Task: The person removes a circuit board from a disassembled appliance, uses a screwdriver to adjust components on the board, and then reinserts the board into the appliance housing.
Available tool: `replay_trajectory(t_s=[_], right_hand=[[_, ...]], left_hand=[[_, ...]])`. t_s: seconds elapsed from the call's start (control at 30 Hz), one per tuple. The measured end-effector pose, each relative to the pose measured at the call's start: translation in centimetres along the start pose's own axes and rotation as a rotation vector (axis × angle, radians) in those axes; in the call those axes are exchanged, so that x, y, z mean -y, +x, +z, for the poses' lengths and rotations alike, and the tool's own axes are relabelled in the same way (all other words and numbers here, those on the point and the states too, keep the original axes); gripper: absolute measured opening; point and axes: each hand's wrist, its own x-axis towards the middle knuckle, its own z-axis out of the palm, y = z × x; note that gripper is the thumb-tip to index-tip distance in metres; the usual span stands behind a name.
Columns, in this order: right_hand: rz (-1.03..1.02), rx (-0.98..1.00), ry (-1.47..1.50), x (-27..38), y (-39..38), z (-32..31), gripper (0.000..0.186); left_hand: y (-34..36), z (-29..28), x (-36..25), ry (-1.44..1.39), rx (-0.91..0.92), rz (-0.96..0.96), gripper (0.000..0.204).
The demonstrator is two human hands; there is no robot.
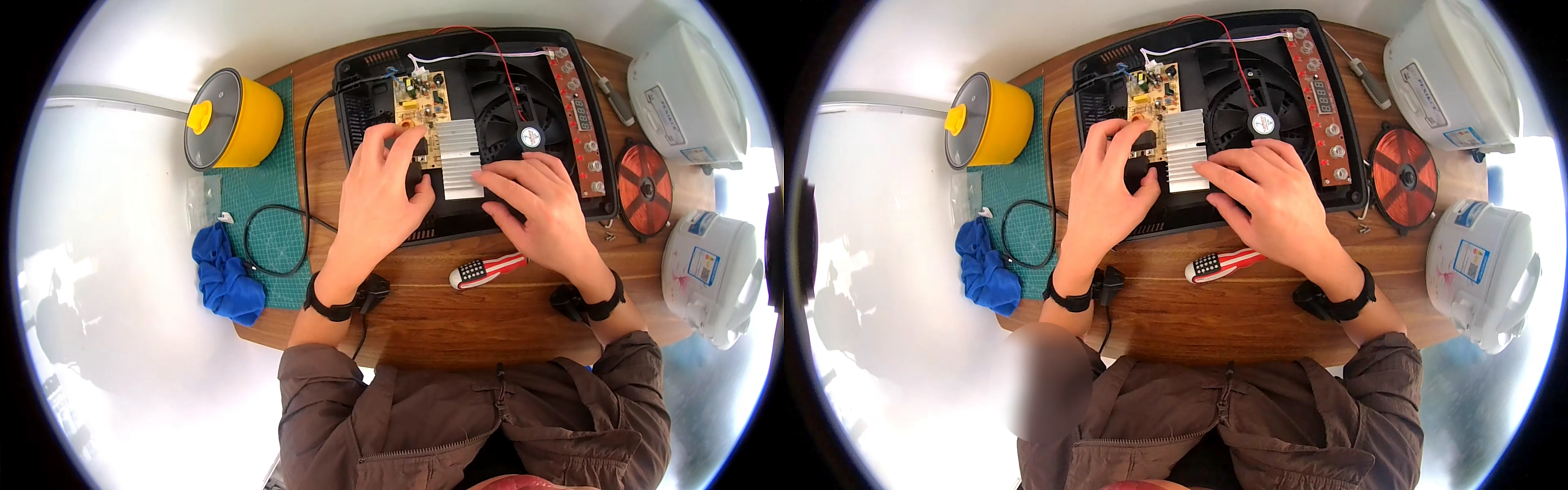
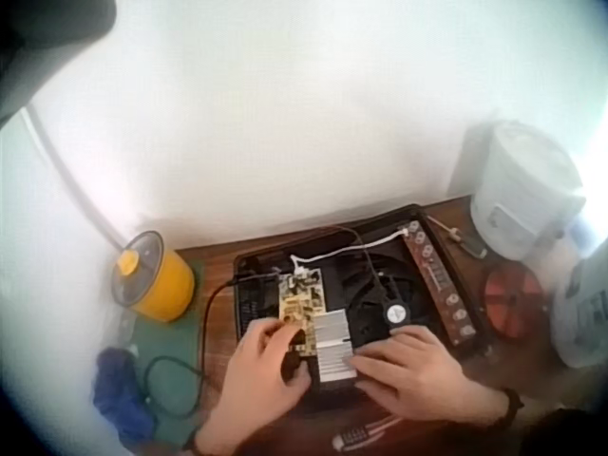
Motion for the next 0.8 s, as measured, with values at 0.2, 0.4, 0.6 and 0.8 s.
replay_trajectory(t_s=[0.2,0.4,0.6,0.8], right_hand=[[0.016,-0.015,0.038,-0.6,0.0,0.2,0.032],[0.052,-0.015,0.094,-0.8,0.0,0.0,0.031],[0.105,-0.009,0.167,-0.6,0.0,-0.6,0.035],[0.120,-0.014,0.270,-0.5,0.0,-0.9,0.035]], left_hand=[[-0.1,-0.4,-0.6,-0.277,0.042,-0.213,0.067],[0.3,0.7,1.9,-0.989,-0.019,-0.442,0.065],[2.3,-0.1,2.2,-1.279,0.109,-0.663,0.043],[4.0,-0.1,1.0,-1.361,0.176,-0.899,0.038]])
